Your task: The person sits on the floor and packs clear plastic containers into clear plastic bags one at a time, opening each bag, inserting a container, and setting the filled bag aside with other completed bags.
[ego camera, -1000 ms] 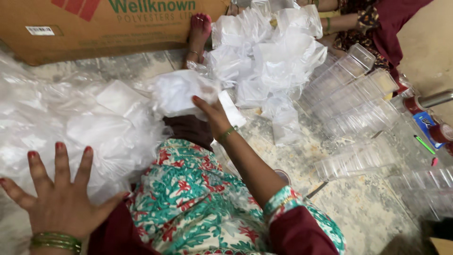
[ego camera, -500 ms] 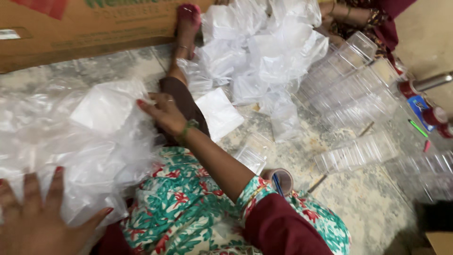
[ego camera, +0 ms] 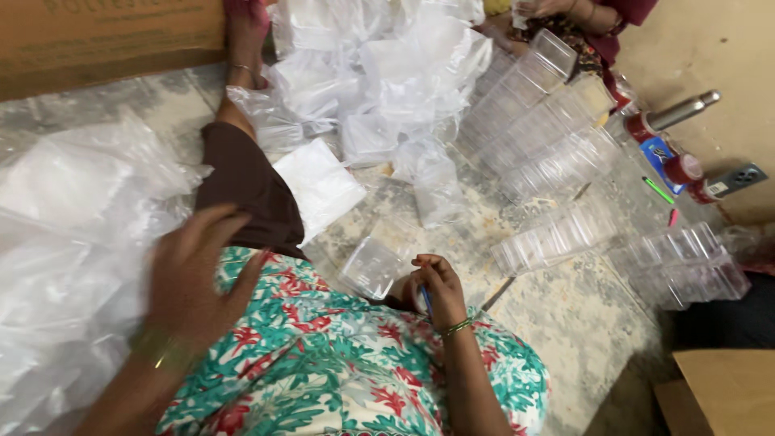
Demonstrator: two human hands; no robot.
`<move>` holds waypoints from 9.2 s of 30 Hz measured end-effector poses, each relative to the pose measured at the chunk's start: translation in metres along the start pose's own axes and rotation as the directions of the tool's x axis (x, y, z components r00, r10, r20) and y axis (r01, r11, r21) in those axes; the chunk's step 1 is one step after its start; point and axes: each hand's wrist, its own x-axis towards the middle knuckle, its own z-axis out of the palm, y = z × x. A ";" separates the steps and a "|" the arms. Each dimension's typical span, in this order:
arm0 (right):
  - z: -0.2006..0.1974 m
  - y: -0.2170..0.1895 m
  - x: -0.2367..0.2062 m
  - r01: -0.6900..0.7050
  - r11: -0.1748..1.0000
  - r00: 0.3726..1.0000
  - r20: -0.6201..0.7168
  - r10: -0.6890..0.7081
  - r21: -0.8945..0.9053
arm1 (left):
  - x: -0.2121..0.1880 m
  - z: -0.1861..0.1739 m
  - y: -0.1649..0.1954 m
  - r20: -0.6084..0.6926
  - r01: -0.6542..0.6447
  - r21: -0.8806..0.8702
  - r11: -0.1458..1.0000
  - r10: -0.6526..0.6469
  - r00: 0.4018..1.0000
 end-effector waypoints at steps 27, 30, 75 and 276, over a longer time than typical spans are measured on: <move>0.003 -0.006 0.019 0.174 0.971 0.980 -0.063 -0.187 -0.167 | 0.072 0.287 -0.132 0.102 0.204 -0.308 0.929 -0.181 0.978; 0.001 -0.003 0.019 0.157 0.972 0.983 -0.064 -0.170 -0.172 | 0.072 0.287 -0.129 0.167 0.336 -0.205 0.919 -0.305 0.938; 0.007 0.001 0.022 0.216 0.904 0.973 0.003 -0.232 -0.369 | 0.072 0.283 -0.123 0.038 0.363 -0.147 0.920 -0.362 0.931; 0.038 -0.004 -0.017 0.236 0.968 0.971 -0.046 -0.233 0.087 | -0.030 0.254 0.062 0.565 0.652 -0.746 0.131 -0.394 0.725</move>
